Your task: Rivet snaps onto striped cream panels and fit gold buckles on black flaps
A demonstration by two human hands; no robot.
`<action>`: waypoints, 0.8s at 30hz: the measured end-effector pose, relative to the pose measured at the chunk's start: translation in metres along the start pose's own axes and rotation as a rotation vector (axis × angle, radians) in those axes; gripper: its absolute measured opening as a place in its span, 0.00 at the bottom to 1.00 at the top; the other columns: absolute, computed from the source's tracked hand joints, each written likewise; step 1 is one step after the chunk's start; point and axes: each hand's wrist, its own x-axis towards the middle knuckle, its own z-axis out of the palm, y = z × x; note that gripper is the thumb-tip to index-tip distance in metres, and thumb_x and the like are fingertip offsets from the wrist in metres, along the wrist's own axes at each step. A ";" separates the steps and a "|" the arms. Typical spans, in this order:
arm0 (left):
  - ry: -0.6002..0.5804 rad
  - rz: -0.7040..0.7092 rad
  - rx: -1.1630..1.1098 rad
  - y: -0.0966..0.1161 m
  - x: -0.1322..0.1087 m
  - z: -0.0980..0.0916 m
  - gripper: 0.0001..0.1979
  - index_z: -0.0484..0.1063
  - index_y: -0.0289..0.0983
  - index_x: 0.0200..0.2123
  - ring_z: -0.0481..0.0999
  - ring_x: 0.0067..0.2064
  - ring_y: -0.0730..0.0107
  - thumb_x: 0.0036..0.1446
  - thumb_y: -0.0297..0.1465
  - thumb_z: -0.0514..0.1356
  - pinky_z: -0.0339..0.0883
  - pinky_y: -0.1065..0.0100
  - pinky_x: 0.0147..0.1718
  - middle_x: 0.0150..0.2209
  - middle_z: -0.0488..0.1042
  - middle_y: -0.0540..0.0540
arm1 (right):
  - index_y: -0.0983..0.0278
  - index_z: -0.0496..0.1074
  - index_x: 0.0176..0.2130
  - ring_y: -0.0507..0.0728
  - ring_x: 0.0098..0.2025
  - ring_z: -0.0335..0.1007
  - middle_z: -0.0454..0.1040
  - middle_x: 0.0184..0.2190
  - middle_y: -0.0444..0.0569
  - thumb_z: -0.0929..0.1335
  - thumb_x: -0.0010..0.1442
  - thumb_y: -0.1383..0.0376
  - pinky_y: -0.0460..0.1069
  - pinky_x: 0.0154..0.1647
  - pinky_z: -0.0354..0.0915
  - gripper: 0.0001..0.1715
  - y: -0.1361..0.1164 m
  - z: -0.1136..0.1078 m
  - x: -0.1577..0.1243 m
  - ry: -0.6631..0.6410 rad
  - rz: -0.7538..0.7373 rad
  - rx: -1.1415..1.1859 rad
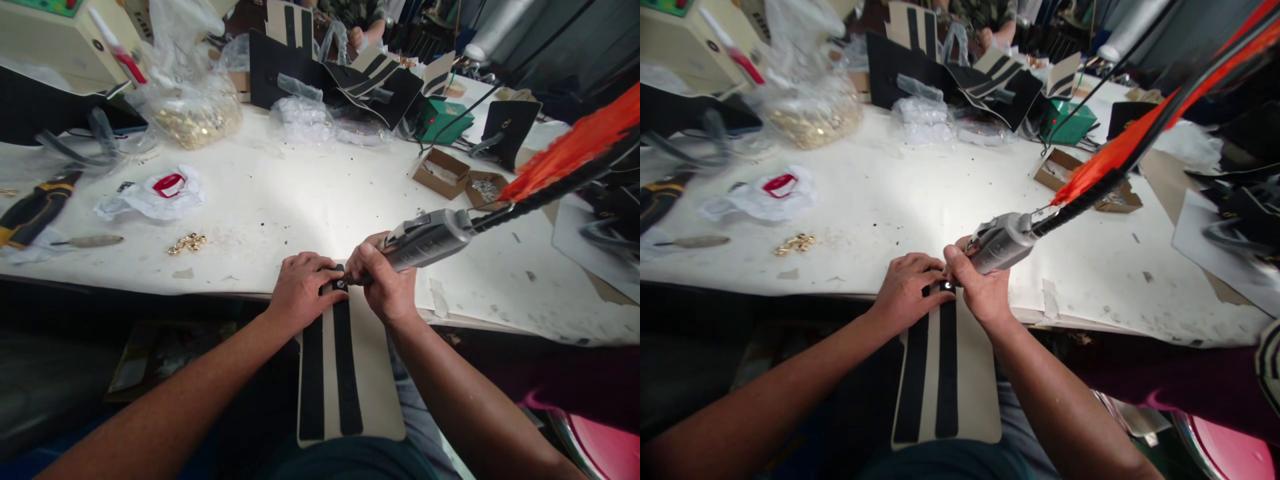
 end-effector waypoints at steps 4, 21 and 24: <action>-0.006 0.000 0.006 0.001 0.000 0.000 0.16 0.84 0.48 0.51 0.74 0.61 0.51 0.61 0.44 0.74 0.62 0.48 0.59 0.57 0.82 0.50 | 0.59 0.66 0.28 0.52 0.22 0.64 0.66 0.20 0.39 0.76 0.66 0.50 0.50 0.26 0.64 0.25 -0.001 -0.001 0.002 -0.051 -0.022 -0.023; -0.004 0.017 0.005 -0.001 0.000 0.001 0.13 0.84 0.46 0.49 0.74 0.59 0.47 0.64 0.43 0.71 0.64 0.47 0.56 0.55 0.82 0.47 | 0.61 0.71 0.31 0.54 0.28 0.68 0.71 0.24 0.43 0.77 0.64 0.46 0.50 0.29 0.66 0.25 -0.006 -0.005 0.013 -0.322 -0.030 -0.146; 0.000 0.011 0.001 -0.001 0.000 0.001 0.13 0.84 0.47 0.48 0.74 0.59 0.48 0.63 0.43 0.72 0.64 0.48 0.56 0.55 0.83 0.47 | 0.60 0.70 0.31 0.54 0.28 0.67 0.71 0.24 0.43 0.77 0.63 0.47 0.51 0.29 0.66 0.24 -0.008 -0.003 0.016 -0.330 -0.022 -0.127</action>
